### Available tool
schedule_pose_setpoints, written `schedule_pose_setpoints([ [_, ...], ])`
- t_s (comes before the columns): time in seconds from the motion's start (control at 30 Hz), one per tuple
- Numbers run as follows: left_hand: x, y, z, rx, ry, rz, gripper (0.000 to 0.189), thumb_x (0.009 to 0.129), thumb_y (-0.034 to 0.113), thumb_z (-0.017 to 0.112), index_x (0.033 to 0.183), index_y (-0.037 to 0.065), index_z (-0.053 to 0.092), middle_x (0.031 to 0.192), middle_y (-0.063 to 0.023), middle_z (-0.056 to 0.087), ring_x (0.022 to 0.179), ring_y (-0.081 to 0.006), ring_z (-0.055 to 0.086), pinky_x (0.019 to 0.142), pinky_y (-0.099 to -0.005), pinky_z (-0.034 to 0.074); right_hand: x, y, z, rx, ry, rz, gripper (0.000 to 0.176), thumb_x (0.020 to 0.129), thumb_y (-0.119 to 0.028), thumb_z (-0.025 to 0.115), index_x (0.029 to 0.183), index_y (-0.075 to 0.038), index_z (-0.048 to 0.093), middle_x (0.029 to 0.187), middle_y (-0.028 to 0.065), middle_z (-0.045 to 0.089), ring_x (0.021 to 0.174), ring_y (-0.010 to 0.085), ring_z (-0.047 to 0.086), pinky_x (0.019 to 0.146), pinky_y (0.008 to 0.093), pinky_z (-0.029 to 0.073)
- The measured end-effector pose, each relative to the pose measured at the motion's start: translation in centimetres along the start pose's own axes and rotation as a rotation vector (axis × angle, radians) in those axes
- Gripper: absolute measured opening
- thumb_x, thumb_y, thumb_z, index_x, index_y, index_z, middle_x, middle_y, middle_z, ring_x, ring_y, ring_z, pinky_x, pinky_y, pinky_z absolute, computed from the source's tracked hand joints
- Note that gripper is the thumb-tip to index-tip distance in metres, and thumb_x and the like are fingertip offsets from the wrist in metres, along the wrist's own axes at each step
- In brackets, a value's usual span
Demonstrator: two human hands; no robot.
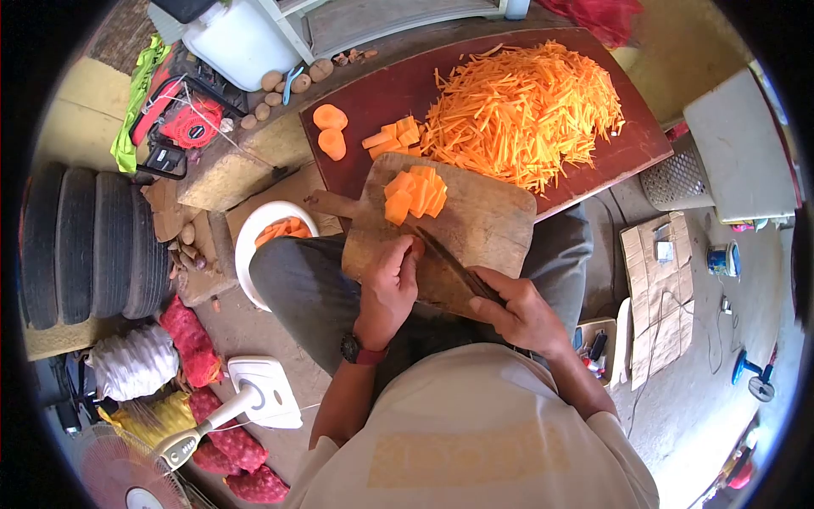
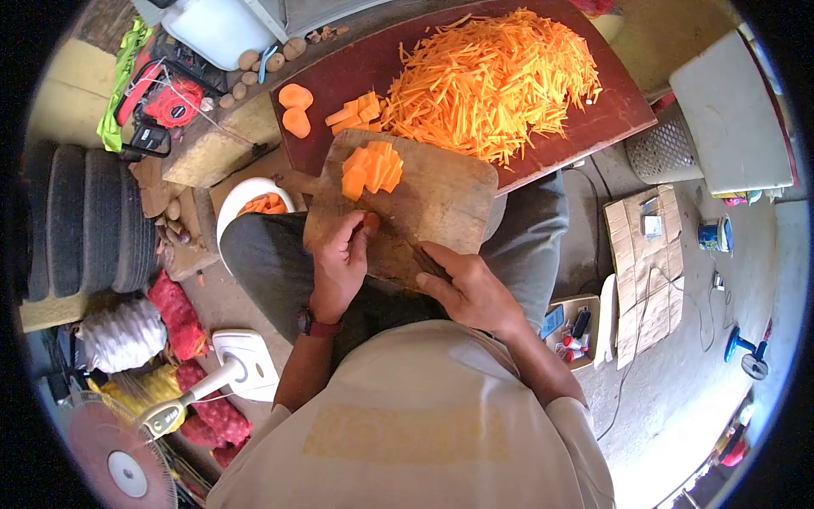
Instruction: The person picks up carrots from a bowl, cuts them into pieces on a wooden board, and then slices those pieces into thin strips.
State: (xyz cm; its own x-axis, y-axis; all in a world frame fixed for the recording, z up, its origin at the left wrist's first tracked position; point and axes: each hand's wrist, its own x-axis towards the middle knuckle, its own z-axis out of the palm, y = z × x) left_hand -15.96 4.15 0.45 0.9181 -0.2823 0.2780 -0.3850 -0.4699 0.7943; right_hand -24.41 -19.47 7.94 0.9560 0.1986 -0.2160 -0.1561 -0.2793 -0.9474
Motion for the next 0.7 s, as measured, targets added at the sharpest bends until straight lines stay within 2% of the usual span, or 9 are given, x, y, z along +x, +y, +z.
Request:
schedule_pose_setpoints([
  [0.17, 0.0, 0.7, -0.5, -0.044, -0.016, -0.004, 0.026, 0.095, -0.011, 0.071, 0.118, -0.001, 0.070, 0.101, -0.0205, 0.073, 0.093, -0.0408, 0.074, 0.079, -0.0440, 0.059, 0.8, 0.3, 0.8, -0.013, -0.013, -0.106, 0.043, 0.106, -0.014, 0.071, 0.143, 0.005, 0.062, 0.112, 0.0314, 0.074, 0.104, 0.0414, 0.075, 0.093, 0.0441, 0.057],
  [0.27, -0.1, 0.5, -0.3, -0.059, -0.006, 0.010, 0.024, 0.094, -0.012, 0.072, 0.115, 0.000, 0.071, 0.100, -0.0201, 0.073, 0.092, -0.0408, 0.074, 0.078, -0.0439, 0.058, 1.1, -0.6, 0.5, 0.003, -0.060, -0.052, 0.042, 0.106, -0.013, 0.070, 0.143, 0.006, 0.062, 0.114, 0.0315, 0.074, 0.107, 0.0401, 0.076, 0.094, 0.0440, 0.056],
  [0.57, -0.8, -0.2, 0.6, -0.019, 0.104, 0.069, 0.030, 0.091, -0.014, 0.075, 0.118, 0.000, 0.073, 0.098, -0.0181, 0.075, 0.089, -0.0375, 0.076, 0.075, -0.0427, 0.059, -0.5, -2.7, -1.0, 0.008, -0.097, 0.075, 0.031, 0.109, -0.014, 0.068, 0.134, 0.004, 0.063, 0.094, 0.0241, 0.065, 0.079, 0.0315, 0.061, 0.079, 0.0417, 0.054],
  [0.7, -0.8, -0.7, 0.8, 0.014, 0.121, 0.129, 0.034, 0.090, -0.016, 0.073, 0.121, -0.002, 0.072, 0.100, -0.0183, 0.076, 0.090, -0.0367, 0.077, 0.077, -0.0426, 0.061, -1.1, -2.3, -1.1, 0.009, -0.097, 0.024, 0.037, 0.109, -0.013, 0.068, 0.141, 0.004, 0.061, 0.096, 0.0230, 0.068, 0.081, 0.0308, 0.064, 0.079, 0.0406, 0.055],
])
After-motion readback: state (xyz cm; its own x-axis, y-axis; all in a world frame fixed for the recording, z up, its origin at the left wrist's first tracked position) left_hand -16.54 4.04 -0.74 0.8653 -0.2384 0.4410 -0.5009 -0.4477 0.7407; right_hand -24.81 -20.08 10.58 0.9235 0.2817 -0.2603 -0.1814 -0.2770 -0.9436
